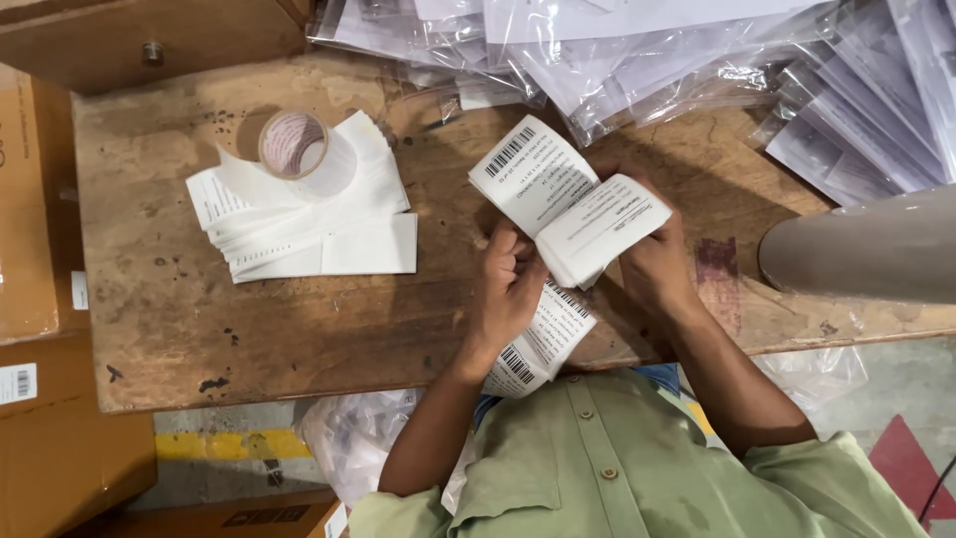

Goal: The person handles a long continuous strip of printed barcode shipping labels on a wooden table, folding the strip back and forth and stacking the folded labels into a pile. They occasionally lift and reposition a large roll of labels and press the stack flat with their hands.

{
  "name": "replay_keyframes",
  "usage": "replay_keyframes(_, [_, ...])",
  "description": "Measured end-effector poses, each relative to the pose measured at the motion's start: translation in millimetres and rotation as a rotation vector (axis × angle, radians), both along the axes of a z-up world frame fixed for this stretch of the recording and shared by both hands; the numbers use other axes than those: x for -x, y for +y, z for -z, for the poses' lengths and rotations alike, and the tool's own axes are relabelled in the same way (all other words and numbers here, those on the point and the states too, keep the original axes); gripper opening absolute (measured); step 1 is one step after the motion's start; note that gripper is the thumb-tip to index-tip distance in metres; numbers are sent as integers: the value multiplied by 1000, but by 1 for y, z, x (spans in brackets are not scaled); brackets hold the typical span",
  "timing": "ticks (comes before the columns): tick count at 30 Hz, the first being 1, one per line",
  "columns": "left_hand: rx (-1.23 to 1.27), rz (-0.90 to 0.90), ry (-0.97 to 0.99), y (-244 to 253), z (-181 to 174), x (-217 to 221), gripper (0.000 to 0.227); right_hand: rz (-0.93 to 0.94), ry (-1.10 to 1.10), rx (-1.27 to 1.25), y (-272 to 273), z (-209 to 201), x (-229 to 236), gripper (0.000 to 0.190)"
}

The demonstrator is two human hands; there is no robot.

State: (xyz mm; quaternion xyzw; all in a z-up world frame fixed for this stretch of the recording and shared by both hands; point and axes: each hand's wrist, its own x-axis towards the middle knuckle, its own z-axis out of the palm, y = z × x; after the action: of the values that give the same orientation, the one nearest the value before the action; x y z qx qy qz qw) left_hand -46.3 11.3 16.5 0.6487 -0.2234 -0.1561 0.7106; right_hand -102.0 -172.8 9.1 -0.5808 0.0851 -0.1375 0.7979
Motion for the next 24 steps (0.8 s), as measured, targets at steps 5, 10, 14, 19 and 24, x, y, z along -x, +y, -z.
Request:
replay_keyframes(5, [-15, 11, -45, 5, 12, -3, 24, 2, 84, 142, -6, 10, 0, 30])
replay_keyframes(10, [-87, -9, 161, 7, 16, -4, 21, -1, 241, 136, -20, 27, -3, 20])
replay_keyframes(14, [-14, 20, 66, 6, -2, -6, 19, -56, 75, 222, -13, 10, -4, 17])
replay_keyframes(19, [-45, 34, -90, 5, 0, -6, 21, -33, 105, 135, 1, -17, -10, 23])
replay_keyframes(24, [-156, 29, -158, 8, 11, -5, 22, -85, 47, 108, -5, -4, -16, 29])
